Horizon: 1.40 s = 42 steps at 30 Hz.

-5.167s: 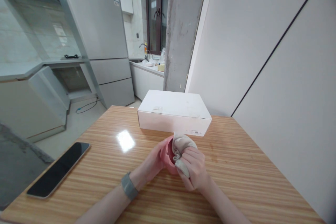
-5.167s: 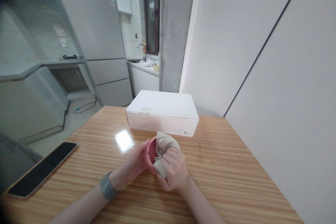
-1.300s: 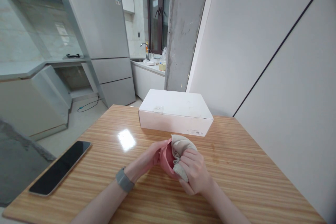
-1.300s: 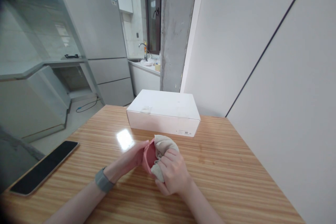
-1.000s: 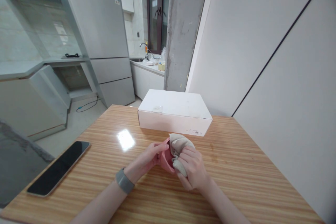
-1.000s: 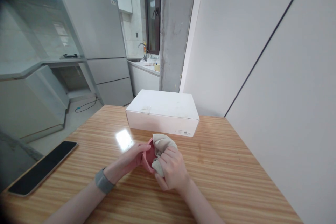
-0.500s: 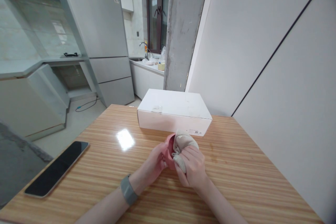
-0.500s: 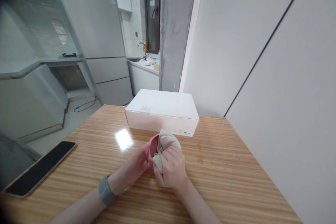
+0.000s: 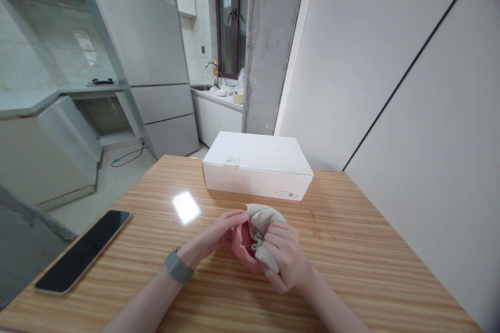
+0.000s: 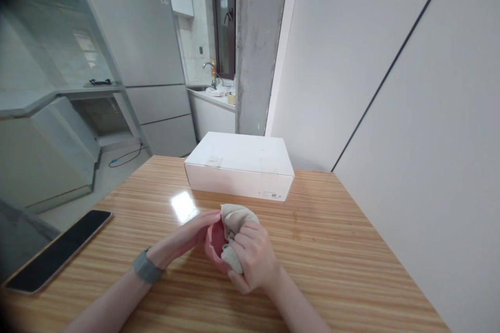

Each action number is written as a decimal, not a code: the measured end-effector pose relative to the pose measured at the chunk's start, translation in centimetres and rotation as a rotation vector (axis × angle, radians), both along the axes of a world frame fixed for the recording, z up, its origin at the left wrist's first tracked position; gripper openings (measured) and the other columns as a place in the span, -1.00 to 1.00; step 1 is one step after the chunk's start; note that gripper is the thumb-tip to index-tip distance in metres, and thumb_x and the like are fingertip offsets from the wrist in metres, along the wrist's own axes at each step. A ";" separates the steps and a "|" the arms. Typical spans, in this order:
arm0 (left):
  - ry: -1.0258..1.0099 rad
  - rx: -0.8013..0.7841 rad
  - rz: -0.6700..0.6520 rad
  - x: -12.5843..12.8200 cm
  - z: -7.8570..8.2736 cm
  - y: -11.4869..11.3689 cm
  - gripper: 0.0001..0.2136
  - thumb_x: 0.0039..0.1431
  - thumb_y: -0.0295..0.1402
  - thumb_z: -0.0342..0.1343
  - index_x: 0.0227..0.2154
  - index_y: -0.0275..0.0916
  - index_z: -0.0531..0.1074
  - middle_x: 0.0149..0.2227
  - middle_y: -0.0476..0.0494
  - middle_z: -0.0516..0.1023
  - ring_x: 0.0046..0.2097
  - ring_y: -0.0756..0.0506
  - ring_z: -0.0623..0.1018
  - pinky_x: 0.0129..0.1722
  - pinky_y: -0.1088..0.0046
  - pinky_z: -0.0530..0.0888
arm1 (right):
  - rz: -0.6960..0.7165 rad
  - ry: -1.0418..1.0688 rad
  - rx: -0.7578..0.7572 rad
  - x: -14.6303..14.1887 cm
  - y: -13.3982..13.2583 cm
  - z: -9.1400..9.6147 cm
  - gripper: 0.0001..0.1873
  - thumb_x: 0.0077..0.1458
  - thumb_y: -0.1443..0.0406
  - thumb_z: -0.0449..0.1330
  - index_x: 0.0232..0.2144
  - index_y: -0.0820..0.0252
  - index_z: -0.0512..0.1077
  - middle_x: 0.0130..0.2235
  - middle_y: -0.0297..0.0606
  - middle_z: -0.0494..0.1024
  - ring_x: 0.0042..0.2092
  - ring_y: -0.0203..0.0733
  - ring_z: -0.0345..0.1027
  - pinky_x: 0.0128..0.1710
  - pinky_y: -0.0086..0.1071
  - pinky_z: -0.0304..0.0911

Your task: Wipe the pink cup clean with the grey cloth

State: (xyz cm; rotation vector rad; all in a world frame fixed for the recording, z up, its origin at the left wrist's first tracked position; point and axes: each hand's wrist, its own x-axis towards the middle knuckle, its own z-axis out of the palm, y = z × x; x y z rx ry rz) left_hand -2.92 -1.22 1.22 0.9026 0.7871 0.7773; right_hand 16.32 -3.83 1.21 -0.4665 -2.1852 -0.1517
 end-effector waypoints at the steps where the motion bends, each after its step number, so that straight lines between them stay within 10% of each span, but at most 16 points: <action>1: 0.011 -0.010 -0.032 -0.2 0.1 0.0 -0.68 0.06 -0.16 0.28 -0.22 -0.30 0.49 -0.38 -0.07 0.53 -0.37 -0.03 0.48 -0.38 0.49 0.39 | 0.004 -0.001 -0.001 0.0 0.1 -0.1 -0.79 0.02 0.25 -0.03 -0.63 0.06 0.14 -0.65 -0.37 0.18 -0.56 -0.22 -0.02 -0.54 -0.26 0.00; 10: -0.027 0.039 -0.033 0.3 -0.4 0.3 -0.66 0.05 -0.11 0.28 -0.34 -0.33 0.46 -0.48 -0.06 0.46 -0.49 0.02 0.43 -0.51 0.54 0.39 | -0.040 0.000 -0.008 0.4 0.4 0.2 -0.75 0.06 0.28 -0.03 -0.64 0.08 0.15 -0.64 -0.36 0.18 -0.54 -0.23 0.00 -0.52 -0.26 0.03; 21: -0.235 -0.022 0.303 3.1 -1.5 -0.8 -0.64 -0.06 -0.23 0.38 -0.25 -0.24 0.41 -0.48 0.03 0.49 -0.52 0.07 0.41 -0.50 0.56 0.41 | -0.333 0.026 0.084 -0.6 0.5 -0.1 -0.76 0.10 0.33 0.01 -0.59 0.14 0.30 -0.60 -0.28 0.32 -0.49 -0.18 0.12 -0.42 -0.25 0.08; 28: -0.383 -0.137 -0.015 2.5 -0.4 -0.6 -0.53 0.23 -0.04 0.06 -0.02 -0.33 0.48 -0.18 -0.25 0.60 -0.25 -0.10 0.54 -0.29 0.42 0.46 | -0.117 -0.065 0.030 0.4 0.7 0.3 -0.76 0.04 0.26 -0.02 -0.64 0.08 0.18 -0.64 -0.34 0.25 -0.54 -0.22 0.05 -0.48 -0.27 0.04; 42: -0.052 -0.049 0.043 1.0 -1.0 0.2 -0.64 0.07 -0.05 0.24 -0.38 -0.32 0.51 -0.47 -0.08 0.49 -0.44 -0.02 0.40 -0.45 0.48 0.33 | 0.006 -0.044 -0.073 1.1 0.8 0.6 -0.82 -0.01 0.27 -0.03 -0.62 0.05 0.11 -0.63 -0.38 0.16 -0.54 -0.19 0.00 -0.49 -0.26 -0.02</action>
